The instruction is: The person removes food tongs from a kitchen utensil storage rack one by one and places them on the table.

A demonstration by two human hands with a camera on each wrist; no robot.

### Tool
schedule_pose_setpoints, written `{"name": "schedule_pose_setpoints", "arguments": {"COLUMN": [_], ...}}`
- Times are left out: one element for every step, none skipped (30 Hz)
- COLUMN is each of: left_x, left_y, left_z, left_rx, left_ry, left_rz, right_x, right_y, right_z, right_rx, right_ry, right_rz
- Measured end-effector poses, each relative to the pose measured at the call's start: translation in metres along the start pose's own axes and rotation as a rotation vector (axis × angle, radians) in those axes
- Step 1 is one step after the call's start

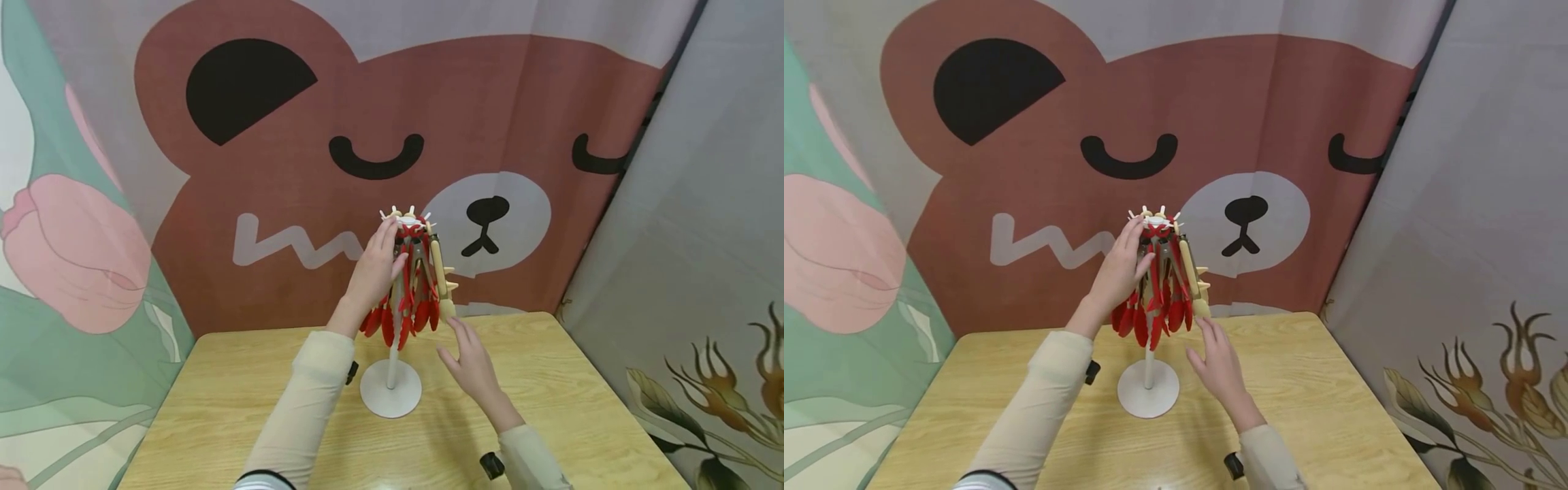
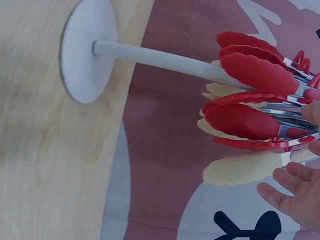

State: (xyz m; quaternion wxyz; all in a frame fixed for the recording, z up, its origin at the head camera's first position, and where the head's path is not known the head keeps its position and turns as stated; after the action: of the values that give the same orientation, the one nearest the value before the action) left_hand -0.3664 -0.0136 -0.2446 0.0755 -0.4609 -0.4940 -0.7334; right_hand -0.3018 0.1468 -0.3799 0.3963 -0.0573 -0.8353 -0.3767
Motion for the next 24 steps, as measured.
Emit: {"name": "schedule_pose_setpoints", "arguments": {"left_x": [0.000,0.000,0.000,0.000,0.000,-0.001,0.000,0.000,0.000,0.000,0.000,0.001,0.001,0.001,0.001,0.001,0.001,0.001,0.001,0.001,0.001,0.001,0.001,0.001], "left_y": [0.000,0.000,0.000,0.000,0.000,0.000,0.000,0.001,0.001,0.001,0.001,0.001,0.001,0.001,0.000,0.000,0.000,0.000,0.000,0.000,0.000,0.000,0.000,-0.001], "left_z": [0.000,0.000,-0.001,-0.001,-0.001,-0.001,-0.001,-0.001,-0.001,-0.001,-0.001,-0.001,0.000,0.000,0.000,0.000,0.000,0.000,0.000,0.000,0.000,0.001,0.001,0.001], "left_rx": [-0.002,-0.004,-0.007,-0.009,-0.011,-0.012,-0.012,-0.012,-0.010,-0.010,-0.008,-0.007,-0.004,-0.002,-0.001,-0.002,-0.003,-0.005,-0.007,-0.010,-0.012,-0.013,-0.012,-0.009], "left_ry": [0.002,0.004,0.007,0.009,0.012,0.013,0.012,0.013,0.012,0.009,0.007,0.004,0.001,0.000,-0.002,-0.003,-0.002,-0.001,-0.001,-0.001,-0.002,-0.002,-0.003,-0.004], "left_rz": [0.000,0.000,-0.001,-0.002,-0.002,-0.003,-0.003,-0.003,-0.002,0.001,0.003,0.005,0.006,0.007,0.008,0.007,0.007,0.008,0.008,0.009,0.010,0.011,0.012,0.012], "right_x": [0.003,0.007,0.011,0.014,0.018,0.022,0.026,0.029,0.032,0.035,0.037,0.039,0.041,0.043,0.045,0.047,0.048,0.050,0.052,0.054,0.056,0.058,0.060,0.062], "right_y": [0.000,0.001,0.001,0.002,0.002,0.003,0.004,0.004,0.005,0.006,0.006,0.007,0.007,0.007,0.006,0.006,0.005,0.005,0.004,0.004,0.003,0.003,0.002,0.002], "right_z": [-0.001,-0.002,-0.003,-0.004,-0.004,-0.005,-0.006,-0.007,-0.008,-0.008,-0.009,-0.010,-0.010,-0.011,-0.012,-0.012,-0.012,-0.012,-0.012,-0.012,-0.012,-0.013,-0.013,-0.014], "right_rx": [0.007,0.013,0.017,0.021,0.027,0.035,0.043,0.050,0.056,0.060,0.060,0.063,0.066,0.074,0.081,0.087,0.096,0.105,0.112,0.120,0.124,0.124,0.128,0.130], "right_ry": [0.003,0.005,0.008,0.012,0.015,0.017,0.020,0.021,0.024,0.026,0.026,0.027,0.027,0.028,0.030,0.027,0.025,0.022,0.019,0.019,0.016,0.015,0.014,0.013], "right_rz": [0.004,0.008,0.013,0.019,0.027,0.036,0.048,0.060,0.072,0.083,0.094,0.104,0.112,0.119,0.127,0.133,0.140,0.146,0.151,0.159,0.163,0.168,0.172,0.177]}}
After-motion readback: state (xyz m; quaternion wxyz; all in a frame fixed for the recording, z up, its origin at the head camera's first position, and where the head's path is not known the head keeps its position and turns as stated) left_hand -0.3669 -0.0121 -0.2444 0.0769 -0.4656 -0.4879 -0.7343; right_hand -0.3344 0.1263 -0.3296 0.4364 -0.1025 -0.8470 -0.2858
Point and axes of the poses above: each hand's wrist, its own x-axis towards the middle knuckle, its own y-axis out of the back of the hand, z = x × y, the point moved 7 cm from there along x, towards the middle knuckle, and after that the axes turned 6 degrees about x, right-handed, at the moved point
